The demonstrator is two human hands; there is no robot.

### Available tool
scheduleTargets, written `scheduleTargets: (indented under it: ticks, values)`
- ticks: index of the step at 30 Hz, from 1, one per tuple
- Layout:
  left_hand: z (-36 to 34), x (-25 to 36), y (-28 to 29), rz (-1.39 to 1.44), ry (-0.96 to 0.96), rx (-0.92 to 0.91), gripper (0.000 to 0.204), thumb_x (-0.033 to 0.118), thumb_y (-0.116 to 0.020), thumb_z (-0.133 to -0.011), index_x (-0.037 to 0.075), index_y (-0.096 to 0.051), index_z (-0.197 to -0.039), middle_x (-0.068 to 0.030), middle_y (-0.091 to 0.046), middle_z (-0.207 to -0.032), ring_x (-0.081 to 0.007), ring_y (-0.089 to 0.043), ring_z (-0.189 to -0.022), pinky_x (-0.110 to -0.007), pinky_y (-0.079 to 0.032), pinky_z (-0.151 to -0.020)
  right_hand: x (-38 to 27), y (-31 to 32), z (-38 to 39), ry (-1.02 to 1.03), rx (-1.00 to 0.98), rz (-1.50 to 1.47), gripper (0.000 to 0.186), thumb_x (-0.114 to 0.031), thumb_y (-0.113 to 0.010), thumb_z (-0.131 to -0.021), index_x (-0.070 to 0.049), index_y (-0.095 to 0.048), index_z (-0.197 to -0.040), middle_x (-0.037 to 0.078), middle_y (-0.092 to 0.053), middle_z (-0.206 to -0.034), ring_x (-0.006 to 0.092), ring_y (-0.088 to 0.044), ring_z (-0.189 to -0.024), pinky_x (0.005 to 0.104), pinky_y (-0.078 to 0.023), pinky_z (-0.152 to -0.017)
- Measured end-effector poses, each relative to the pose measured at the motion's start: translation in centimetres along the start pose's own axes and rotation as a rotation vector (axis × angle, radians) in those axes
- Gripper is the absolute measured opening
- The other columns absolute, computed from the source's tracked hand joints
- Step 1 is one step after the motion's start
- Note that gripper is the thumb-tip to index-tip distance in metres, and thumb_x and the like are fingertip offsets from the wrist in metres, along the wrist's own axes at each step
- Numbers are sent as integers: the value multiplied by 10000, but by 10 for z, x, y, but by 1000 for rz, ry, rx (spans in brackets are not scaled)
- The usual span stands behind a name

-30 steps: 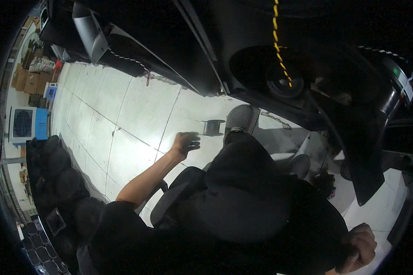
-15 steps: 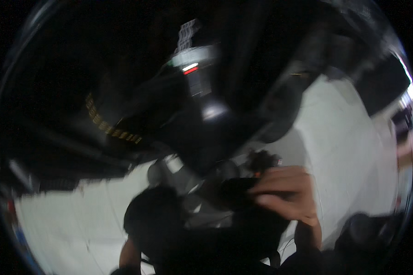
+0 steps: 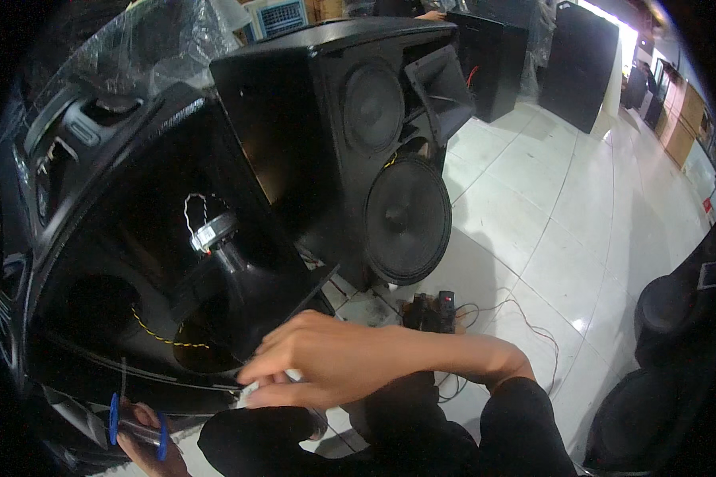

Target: The person solders wires to a speaker component using a soldering iron and solder wire, then connects a yellow and black twisted wire to the speaker terminals. The person works on the speaker assembly inside a vehicle door panel.

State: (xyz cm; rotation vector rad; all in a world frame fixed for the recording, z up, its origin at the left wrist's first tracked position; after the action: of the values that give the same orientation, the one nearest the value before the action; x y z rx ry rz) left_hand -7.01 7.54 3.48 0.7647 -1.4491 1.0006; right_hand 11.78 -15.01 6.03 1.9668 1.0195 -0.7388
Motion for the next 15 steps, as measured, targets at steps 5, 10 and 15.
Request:
scheduleTargets:
  ticks: [5,10,15]
  values:
    - [22,0,-65,-14,-221,-653,725,565,-711,-834,-34,-569,-1219,-76,-558,-735,-127,-555,-638,-269,-430,-543,-23,1,-20,-30,58,-369,426,-249,-731,-924,-3,-662,-1265,126,-727,-939,161,-673,-723,268,-514,-594]
    - [34,5,-99,26,-131,-662,752,444,-813,-751,-39,-530,-1254,-144,-623,-941,-240,-637,-760,-342,-520,-663,-23,20,-7,-141,286,-516,254,-174,-715,-935,-6,-747,-1123,108,-729,-832,118,-620,-588,234,-461,-515]
    - [40,5,-127,152,-63,-869,620,430,-695,-914,-12,-490,-1297,-145,-614,-1080,-246,-635,-956,-391,-529,-849,-18,31,1,-202,453,-555,195,-135,-671,-961,20,-769,-1026,133,-744,-829,85,-604,-566,199,-449,-501]
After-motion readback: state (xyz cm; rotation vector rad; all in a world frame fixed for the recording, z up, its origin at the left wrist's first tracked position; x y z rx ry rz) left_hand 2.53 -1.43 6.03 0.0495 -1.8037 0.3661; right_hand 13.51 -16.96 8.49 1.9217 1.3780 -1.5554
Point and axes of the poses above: each hand's wrist, its own z-axis away from the middle knuckle, its own y-axis out of the back of the hand, x = y × z, the point moved 8 cm from there along -z, towards the middle knuckle
